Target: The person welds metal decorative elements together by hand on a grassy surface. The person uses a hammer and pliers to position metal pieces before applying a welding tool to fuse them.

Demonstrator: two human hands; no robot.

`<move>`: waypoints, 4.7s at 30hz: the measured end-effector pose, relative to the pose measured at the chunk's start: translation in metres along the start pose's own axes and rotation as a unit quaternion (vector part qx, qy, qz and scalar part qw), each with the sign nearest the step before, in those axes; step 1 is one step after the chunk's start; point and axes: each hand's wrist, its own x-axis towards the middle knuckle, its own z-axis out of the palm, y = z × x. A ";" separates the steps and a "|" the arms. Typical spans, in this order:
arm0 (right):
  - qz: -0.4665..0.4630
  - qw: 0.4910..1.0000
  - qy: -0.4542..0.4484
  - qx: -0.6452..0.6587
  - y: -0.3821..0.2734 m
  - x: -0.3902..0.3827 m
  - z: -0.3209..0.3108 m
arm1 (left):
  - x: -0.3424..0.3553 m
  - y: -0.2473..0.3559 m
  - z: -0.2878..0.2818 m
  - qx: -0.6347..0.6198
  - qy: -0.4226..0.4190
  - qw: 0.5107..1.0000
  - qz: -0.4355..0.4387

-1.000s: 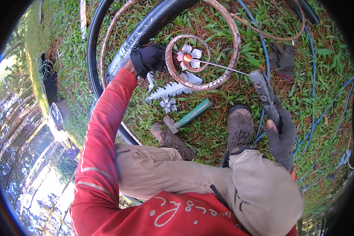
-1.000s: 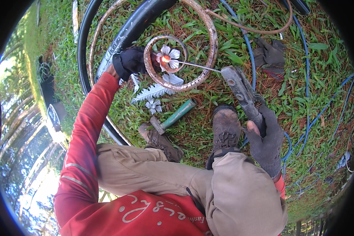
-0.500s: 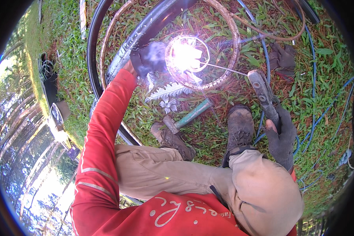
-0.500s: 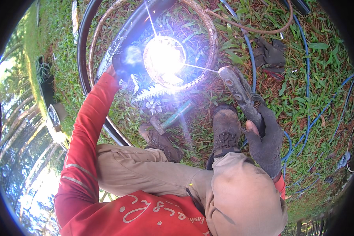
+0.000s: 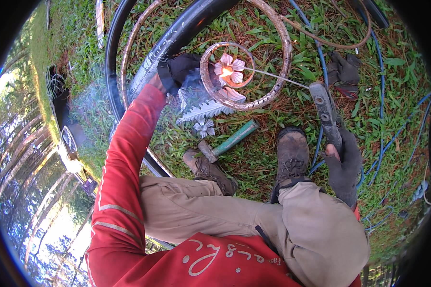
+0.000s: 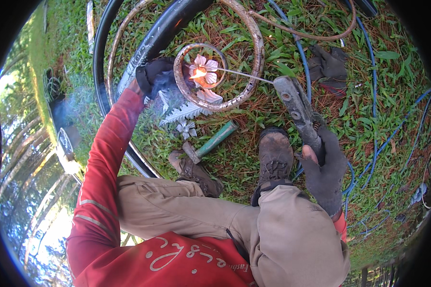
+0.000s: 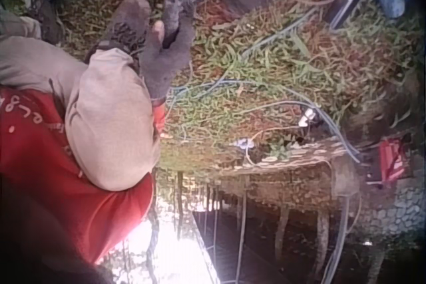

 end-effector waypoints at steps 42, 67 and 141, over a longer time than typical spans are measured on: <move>0.024 0.999 -0.038 -0.009 -0.006 0.007 0.007 | 0.000 0.017 -0.004 -0.182 -0.017 0.971 -0.154; 0.047 0.996 0.026 0.070 0.004 0.001 0.001 | 0.009 0.008 -0.002 -0.157 -0.013 0.987 -0.042; 0.037 0.962 0.163 0.217 -0.026 -0.002 -0.006 | -0.203 0.137 0.062 -0.444 0.187 0.743 -0.465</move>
